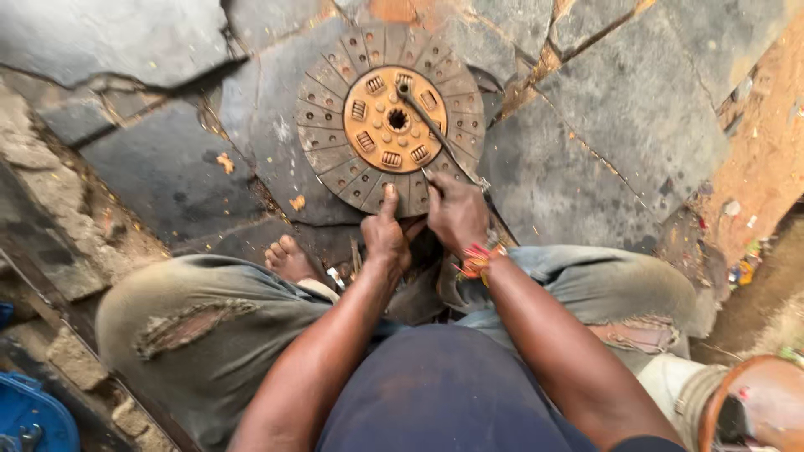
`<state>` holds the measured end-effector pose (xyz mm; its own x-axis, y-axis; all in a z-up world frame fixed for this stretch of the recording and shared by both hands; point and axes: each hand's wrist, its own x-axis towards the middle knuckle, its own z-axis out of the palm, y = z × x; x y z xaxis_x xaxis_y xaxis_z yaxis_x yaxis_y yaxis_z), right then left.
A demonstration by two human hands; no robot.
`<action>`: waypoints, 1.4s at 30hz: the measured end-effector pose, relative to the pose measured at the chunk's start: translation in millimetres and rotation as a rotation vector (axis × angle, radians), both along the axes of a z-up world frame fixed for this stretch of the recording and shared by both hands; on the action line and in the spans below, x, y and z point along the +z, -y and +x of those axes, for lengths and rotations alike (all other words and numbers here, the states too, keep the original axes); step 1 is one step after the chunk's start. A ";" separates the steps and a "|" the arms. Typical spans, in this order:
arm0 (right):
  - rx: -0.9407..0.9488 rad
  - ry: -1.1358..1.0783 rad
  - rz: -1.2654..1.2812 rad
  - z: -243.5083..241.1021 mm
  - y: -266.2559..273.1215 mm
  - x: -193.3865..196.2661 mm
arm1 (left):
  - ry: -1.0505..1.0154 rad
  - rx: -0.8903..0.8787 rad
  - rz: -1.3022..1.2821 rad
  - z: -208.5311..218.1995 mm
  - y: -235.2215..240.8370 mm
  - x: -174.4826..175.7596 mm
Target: The person sits on a stone floor and uses a metal file to scrape and clean the surface of a circular, rusted mechanical component. They hold the part steady with one hand while filing with the other, occasionally rotating the part to access different sections.
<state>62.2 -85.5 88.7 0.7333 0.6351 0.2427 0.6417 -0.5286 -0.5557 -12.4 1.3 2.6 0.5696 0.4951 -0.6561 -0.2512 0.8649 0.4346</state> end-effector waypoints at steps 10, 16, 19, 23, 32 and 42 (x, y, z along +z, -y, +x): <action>0.052 -0.115 0.010 -15.0 46.3 13.7 | -0.160 0.179 0.090 2.8 -4.0 -2.5; 0.018 -0.017 -0.139 -10.4 23.4 6.2 | -0.088 0.052 -0.004 -0.6 -1.6 14.6; 0.017 0.062 -0.136 5.9 7.8 -4.9 | -0.081 0.047 0.025 -0.4 0.9 6.7; -0.018 0.018 -0.051 -6.8 21.5 -1.5 | -0.175 0.039 0.053 2.0 -2.6 17.2; -0.272 -0.343 -0.046 -8.4 11.1 -13.2 | -0.143 0.028 0.002 3.7 -0.8 9.8; -0.148 -0.064 -0.260 -13.2 17.7 2.5 | -0.164 0.017 0.045 10.1 -13.6 16.8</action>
